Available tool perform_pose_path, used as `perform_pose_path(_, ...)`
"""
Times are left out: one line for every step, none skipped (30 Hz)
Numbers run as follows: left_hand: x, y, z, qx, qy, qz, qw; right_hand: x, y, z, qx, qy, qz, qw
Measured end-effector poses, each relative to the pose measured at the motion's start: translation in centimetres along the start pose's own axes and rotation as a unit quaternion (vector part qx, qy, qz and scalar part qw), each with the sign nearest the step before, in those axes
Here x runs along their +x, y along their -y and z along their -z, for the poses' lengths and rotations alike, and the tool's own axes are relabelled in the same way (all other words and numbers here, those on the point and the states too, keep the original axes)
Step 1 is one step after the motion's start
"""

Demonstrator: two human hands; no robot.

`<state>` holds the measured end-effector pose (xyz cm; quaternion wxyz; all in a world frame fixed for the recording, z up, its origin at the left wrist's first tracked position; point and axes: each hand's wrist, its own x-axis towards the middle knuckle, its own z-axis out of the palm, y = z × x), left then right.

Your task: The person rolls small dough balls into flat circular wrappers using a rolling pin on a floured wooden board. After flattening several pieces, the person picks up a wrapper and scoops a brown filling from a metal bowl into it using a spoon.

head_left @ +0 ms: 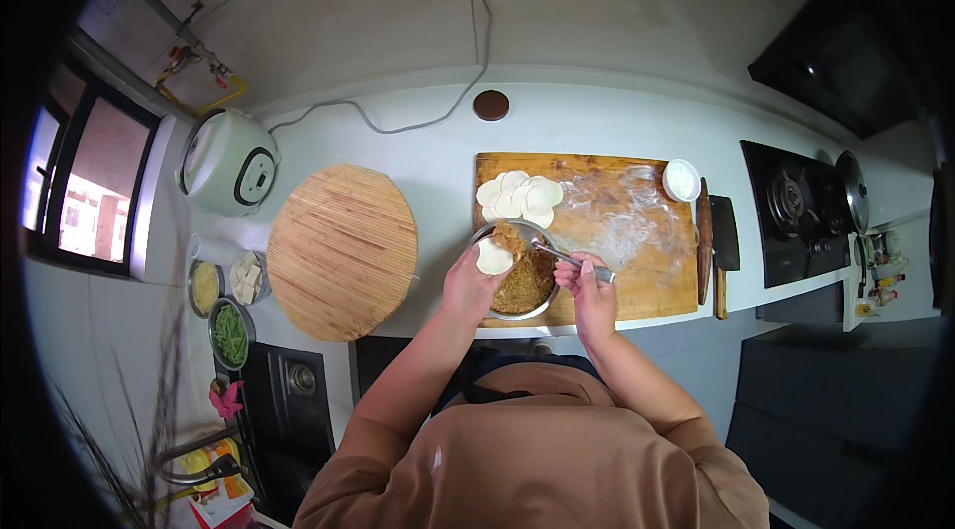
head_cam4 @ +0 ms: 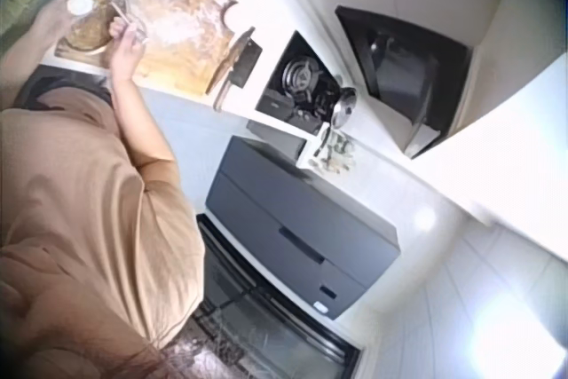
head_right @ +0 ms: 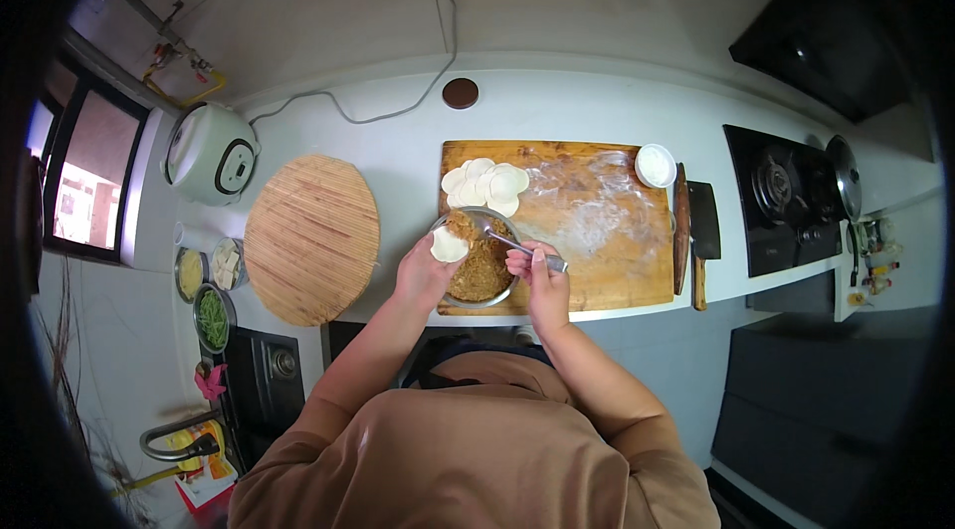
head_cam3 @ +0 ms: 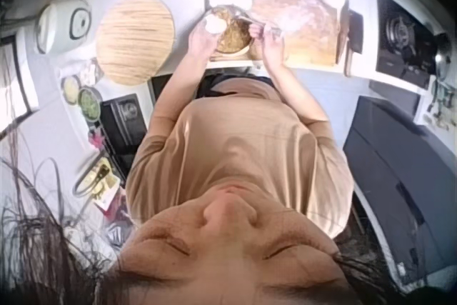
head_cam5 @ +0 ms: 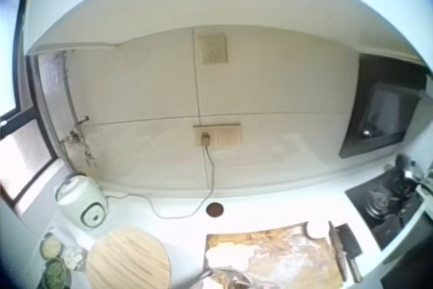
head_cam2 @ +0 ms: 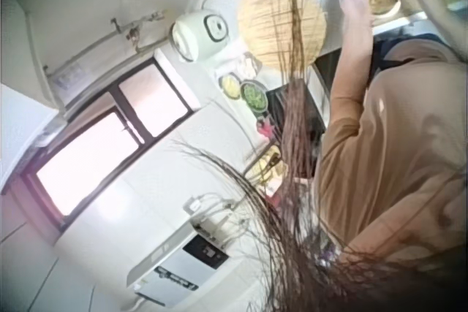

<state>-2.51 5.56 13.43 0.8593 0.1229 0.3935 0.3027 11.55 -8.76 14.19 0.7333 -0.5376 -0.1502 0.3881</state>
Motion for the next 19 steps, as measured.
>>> perform_pose_path(-0.2,0.0,-0.7,0.003,0.023,0.005,1.0,-0.2,-0.1,-0.3,0.008,0.001,0.0,1.0)
perform_pose_path(-0.1,0.0,-0.9,-0.011,0.032,0.014,0.999,-0.4,-0.3,-0.4,0.017,0.003,0.0,1.0)
perform_pose_path(-0.1,0.0,-0.9,-0.023,0.038,0.022,0.999,-0.5,-0.6,-0.6,0.027,0.005,-0.001,1.0)
perform_pose_path(0.0,0.0,-1.0,-0.036,0.045,0.03,0.998,-0.7,-0.8,-0.7,0.033,0.003,-0.002,0.999)
perform_pose_path(0.0,-0.1,-1.2,-0.038,0.046,0.038,0.998,-0.8,-1.0,-0.7,0.039,0.0,-0.004,0.999)
perform_pose_path(-0.2,-0.3,-1.3,-0.04,0.046,0.046,0.997,-0.9,-1.2,-0.7,0.046,-0.001,-0.006,0.999)
perform_pose_path(-0.2,-0.4,-1.4,-0.042,0.046,0.054,0.997,-0.9,-1.5,-0.6,0.048,0.0,-0.007,0.999)
perform_pose_path(-0.1,-0.5,-1.4,-0.044,0.048,0.053,0.996,-0.9,-1.7,-0.4,0.051,0.001,-0.007,0.999)
perform_pose_path(0.0,-0.6,-1.2,-0.046,0.05,0.053,0.996,-1.0,-1.8,-0.3,0.053,0.002,-0.007,0.999)
perform_pose_path(0.1,-0.7,-1.1,-0.047,0.053,0.052,0.996,-1.2,-1.8,-0.3,0.047,0.004,0.002,0.999)
perform_pose_path(0.1,-0.8,-1.1,-0.044,0.056,0.05,0.996,-1.3,-1.8,-0.2,0.04,0.005,0.01,0.999)
perform_pose_path(0.0,-0.9,-1.1,-0.039,0.059,0.048,0.996,-1.5,-1.8,-0.1,0.034,0.006,0.019,0.999)
perform_pose_path(0.0,-1.1,-1.0,-0.034,0.062,0.045,0.996,-1.6,-1.9,0.0,0.0,0.02,0.036,0.999)
perform_pose_path(0.0,-1.1,-1.0,-0.032,0.063,0.047,0.996,-1.6,-2.0,0.2,-0.035,0.033,0.052,0.997)
perform_pose_path(0.0,-1.2,-1.0,-0.03,0.063,0.05,0.996,-1.7,-2.1,0.4,-0.069,0.047,0.068,0.994)
perform_pose_path(0.1,-1.2,-1.0,-0.027,0.063,0.052,0.996,-1.8,-2.1,0.5,-0.124,0.067,0.11,0.984)
perform_pose_path(0.1,-1.2,-0.8,-0.03,0.066,0.055,0.996,-1.8,-2.1,0.7,-0.178,0.088,0.152,0.968)
perform_pose_path(0.4,-1.1,-0.6,-0.033,0.069,0.058,0.995,-1.8,-2.1,0.9,-0.232,0.108,0.192,0.948)
perform_pose_path(0.7,-1.0,-0.3,-0.036,0.072,0.062,0.995,-1.9,-2.1,1.0,-0.231,0.106,0.192,0.948)
